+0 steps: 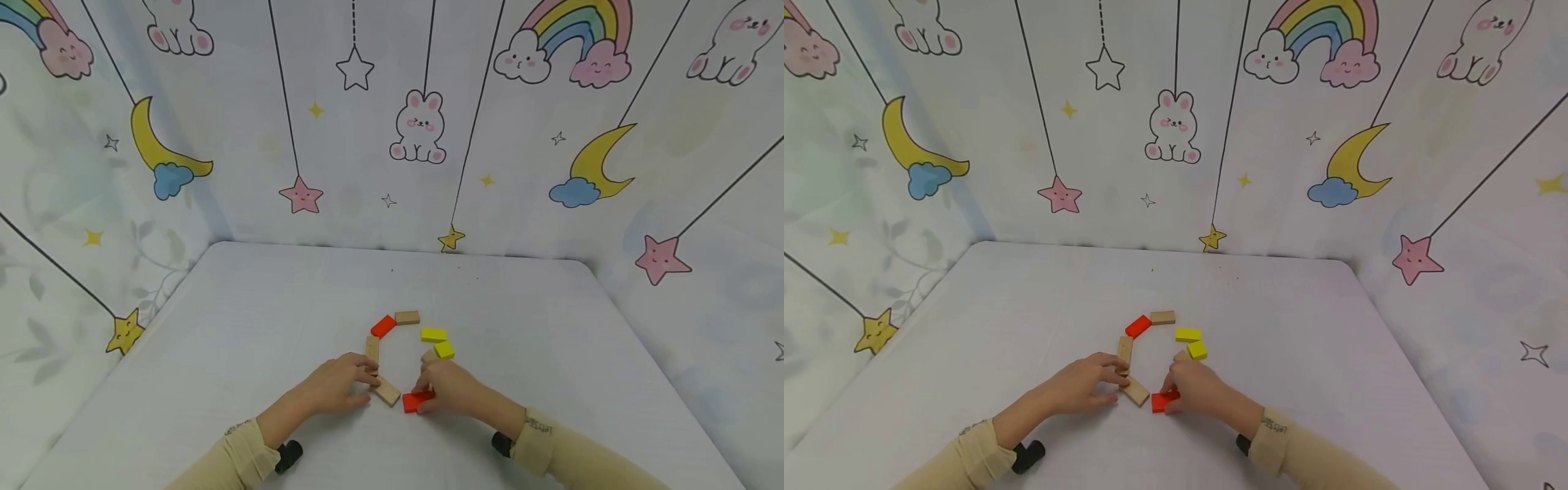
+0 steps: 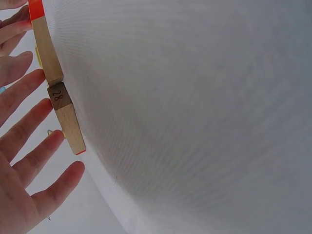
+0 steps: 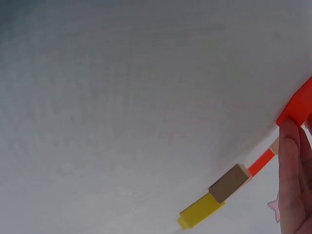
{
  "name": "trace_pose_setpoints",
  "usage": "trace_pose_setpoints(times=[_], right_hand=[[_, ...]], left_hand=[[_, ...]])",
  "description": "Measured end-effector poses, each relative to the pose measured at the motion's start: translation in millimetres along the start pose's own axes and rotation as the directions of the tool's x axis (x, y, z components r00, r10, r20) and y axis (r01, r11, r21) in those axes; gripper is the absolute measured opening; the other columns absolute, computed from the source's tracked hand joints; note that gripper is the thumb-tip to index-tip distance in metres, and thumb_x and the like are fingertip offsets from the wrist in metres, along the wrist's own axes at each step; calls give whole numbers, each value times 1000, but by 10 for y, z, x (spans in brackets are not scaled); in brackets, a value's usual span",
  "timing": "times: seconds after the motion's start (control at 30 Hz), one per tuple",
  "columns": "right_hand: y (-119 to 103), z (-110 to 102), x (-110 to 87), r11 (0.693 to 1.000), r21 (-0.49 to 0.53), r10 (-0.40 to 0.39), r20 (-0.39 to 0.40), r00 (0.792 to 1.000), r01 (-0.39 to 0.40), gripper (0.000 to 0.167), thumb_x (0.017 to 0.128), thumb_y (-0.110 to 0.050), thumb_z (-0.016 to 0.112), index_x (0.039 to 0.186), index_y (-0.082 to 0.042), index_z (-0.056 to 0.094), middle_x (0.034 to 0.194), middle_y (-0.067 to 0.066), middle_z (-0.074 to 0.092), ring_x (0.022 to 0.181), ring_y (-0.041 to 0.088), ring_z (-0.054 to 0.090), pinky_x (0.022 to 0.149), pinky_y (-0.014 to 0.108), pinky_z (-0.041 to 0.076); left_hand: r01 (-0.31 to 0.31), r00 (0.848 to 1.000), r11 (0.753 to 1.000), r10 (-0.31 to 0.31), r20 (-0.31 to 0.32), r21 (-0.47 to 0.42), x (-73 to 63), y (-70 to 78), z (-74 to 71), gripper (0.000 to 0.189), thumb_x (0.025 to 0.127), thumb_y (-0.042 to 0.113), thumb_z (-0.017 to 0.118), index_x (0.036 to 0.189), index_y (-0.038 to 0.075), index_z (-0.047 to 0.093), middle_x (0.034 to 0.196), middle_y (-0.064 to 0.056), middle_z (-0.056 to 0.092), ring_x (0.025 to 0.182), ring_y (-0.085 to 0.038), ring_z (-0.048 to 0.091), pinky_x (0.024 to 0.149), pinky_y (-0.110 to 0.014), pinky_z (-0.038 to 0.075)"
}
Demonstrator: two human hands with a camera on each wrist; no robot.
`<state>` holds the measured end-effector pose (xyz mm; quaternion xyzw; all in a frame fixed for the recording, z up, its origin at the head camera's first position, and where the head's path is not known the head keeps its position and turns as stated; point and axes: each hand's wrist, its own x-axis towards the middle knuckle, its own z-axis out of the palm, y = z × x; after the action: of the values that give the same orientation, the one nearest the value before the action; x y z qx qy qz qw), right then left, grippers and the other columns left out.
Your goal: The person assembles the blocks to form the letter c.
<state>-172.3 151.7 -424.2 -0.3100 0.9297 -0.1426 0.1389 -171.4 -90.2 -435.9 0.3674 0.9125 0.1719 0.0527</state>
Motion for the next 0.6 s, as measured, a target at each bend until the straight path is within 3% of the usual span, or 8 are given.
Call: trace_pose_setpoints(times=[0.6], right_hand=[[-9, 12, 13, 1000, 13, -2, -12, 1000, 2, 21, 69, -27, 80, 86, -14, 75, 70, -12, 50, 73, 5, 46, 58, 14, 42]], left_hand=[[-10, 1000, 1000, 10, 7, 13, 11, -23, 18, 24, 82, 23, 67, 105, 18, 70, 120, -1, 57, 115, -22, 48, 88, -42, 45]])
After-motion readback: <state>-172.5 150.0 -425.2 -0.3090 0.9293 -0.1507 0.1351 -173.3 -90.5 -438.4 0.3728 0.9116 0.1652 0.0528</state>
